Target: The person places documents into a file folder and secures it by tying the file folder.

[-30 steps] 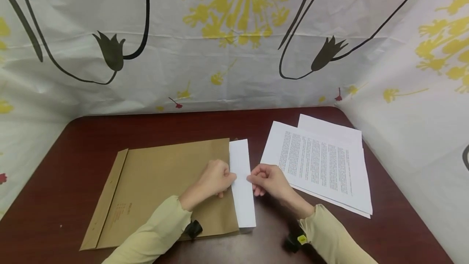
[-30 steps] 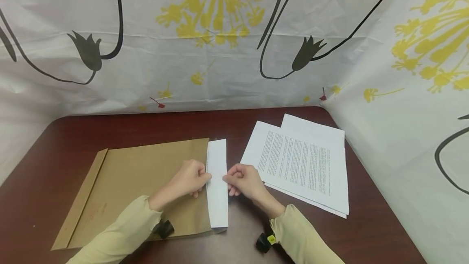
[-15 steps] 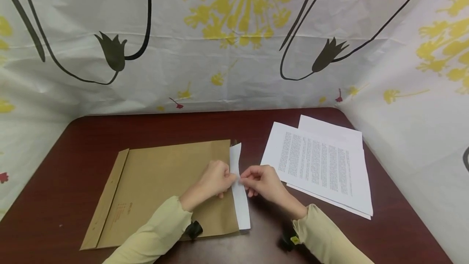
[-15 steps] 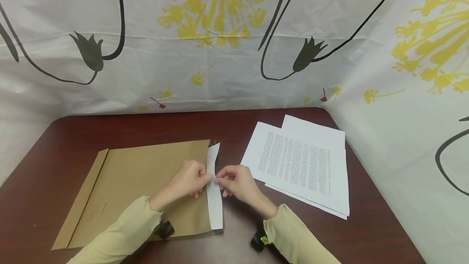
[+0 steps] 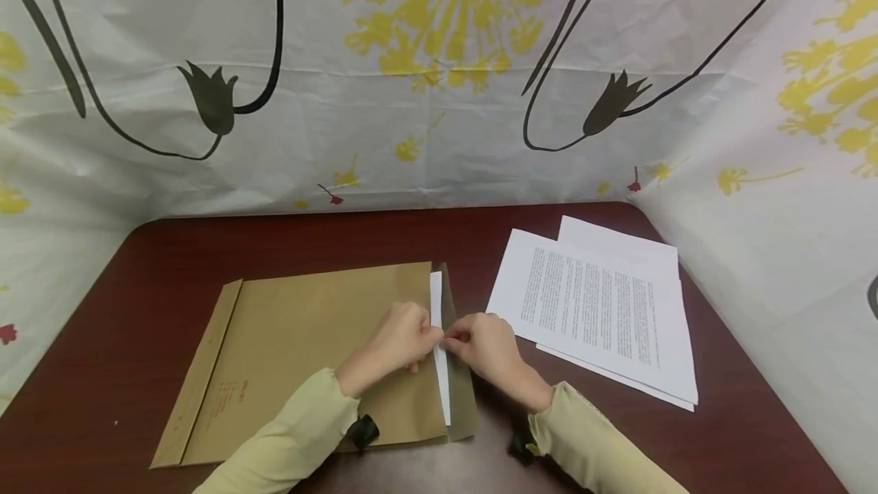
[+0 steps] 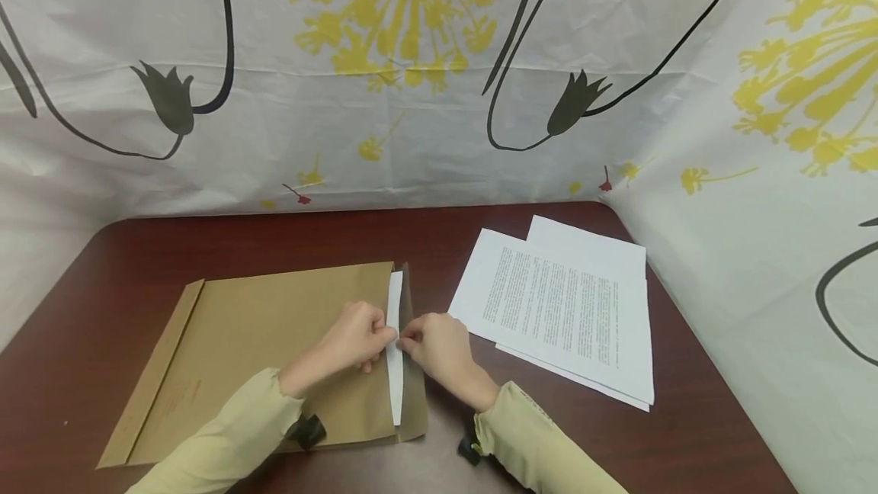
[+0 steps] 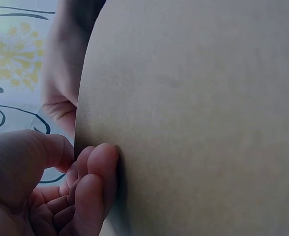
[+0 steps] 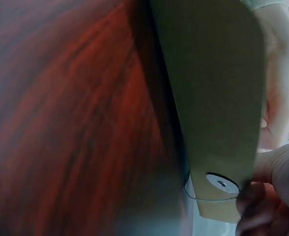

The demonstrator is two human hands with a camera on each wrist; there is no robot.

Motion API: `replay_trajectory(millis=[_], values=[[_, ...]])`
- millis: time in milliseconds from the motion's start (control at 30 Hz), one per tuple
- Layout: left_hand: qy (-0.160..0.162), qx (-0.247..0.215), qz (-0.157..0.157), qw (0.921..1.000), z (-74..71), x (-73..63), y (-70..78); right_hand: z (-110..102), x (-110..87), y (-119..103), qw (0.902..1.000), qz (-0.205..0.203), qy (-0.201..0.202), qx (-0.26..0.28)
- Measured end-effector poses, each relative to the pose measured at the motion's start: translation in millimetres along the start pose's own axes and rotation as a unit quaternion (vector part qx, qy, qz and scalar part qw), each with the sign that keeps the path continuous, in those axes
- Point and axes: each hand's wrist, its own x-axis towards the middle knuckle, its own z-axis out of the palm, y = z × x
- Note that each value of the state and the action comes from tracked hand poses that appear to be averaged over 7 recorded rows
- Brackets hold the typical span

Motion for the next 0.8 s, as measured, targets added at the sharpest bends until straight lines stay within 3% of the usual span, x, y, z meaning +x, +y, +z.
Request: replay_trajectory(millis=[167,467,800], values=[[0.005,0.004,0.007,1.0000,1.1,0.4,-1.0,8,3.8,-1,0.9993,-0.006,0.015,-0.034],[-0.008,0.005,0.013,0.9999,0.4,-0.3,-1.4,12,8.9,-2,0.9997,0.002,-0.017,-0.020],[-0.010,0.001,0.017,0.9998,1.8,0.6,-3.5,14,11.0,-2,0.9995,0.004,-0.027,-0.014]])
